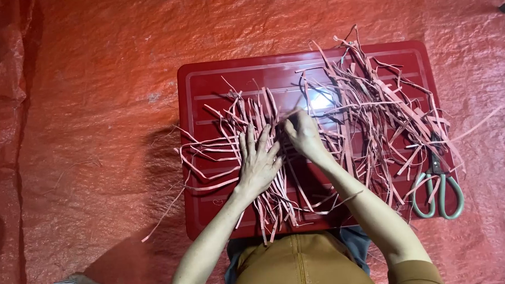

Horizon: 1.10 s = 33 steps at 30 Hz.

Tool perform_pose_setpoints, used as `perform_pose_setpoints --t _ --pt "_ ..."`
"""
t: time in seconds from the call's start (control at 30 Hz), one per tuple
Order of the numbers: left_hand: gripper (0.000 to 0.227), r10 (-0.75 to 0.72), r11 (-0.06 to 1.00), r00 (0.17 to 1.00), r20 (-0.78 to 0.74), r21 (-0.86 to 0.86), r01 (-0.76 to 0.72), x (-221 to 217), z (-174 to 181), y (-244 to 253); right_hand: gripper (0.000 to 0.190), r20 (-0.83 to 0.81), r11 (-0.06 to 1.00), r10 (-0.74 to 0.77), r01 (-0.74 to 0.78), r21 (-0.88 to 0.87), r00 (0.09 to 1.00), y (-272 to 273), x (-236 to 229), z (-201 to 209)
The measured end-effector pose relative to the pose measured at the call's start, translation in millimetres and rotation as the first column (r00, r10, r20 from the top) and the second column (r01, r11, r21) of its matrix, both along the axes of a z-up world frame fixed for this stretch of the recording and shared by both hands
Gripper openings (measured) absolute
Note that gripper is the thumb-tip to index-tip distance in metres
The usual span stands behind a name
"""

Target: The person is weaving thin pink plastic strips together on a red tray to create a woven pattern.

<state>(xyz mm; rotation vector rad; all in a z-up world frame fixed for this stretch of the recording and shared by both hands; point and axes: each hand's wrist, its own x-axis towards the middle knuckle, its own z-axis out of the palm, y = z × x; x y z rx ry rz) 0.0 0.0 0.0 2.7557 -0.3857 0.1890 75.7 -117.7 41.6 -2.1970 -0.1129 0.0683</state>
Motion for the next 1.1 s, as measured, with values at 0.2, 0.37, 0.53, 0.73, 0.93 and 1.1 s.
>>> perform_pose_setpoints --t 0.2,0.37,0.53,0.73,0.93,1.1 --pt "0.037 -0.01 1.0 1.0 -0.007 0.015 0.01 -1 0 0 0.019 -0.014 0.997 -0.076 0.076 0.015 0.997 -30 -23 -51" --pt "0.037 -0.012 1.0 1.0 -0.024 -0.001 0.012 -1 -1 -1 0.009 -0.014 0.979 -0.034 0.036 0.203 0.999 -20 -46 -24" --pt "0.031 -0.016 1.0 1.0 -0.013 0.005 0.016 -2 2 -1 0.02 0.183 0.968 0.154 -0.185 0.17 0.971 -14 -49 -21" --pt "0.034 0.006 1.0 1.0 -0.009 -0.026 -0.006 0 0 -1 0.05 0.206 0.97 0.244 -0.233 -0.074 0.948 -17 -33 0" --pt "0.034 0.003 1.0 1.0 -0.006 -0.008 -0.003 0 3 -1 0.052 0.253 0.954 0.293 -0.265 -0.137 0.922 -8 -31 -3" --pt "0.041 -0.006 0.993 1.0 0.003 -0.119 0.007 1 -9 1 0.053 0.326 0.955 0.295 -0.269 -0.124 0.898 -15 -28 -16"
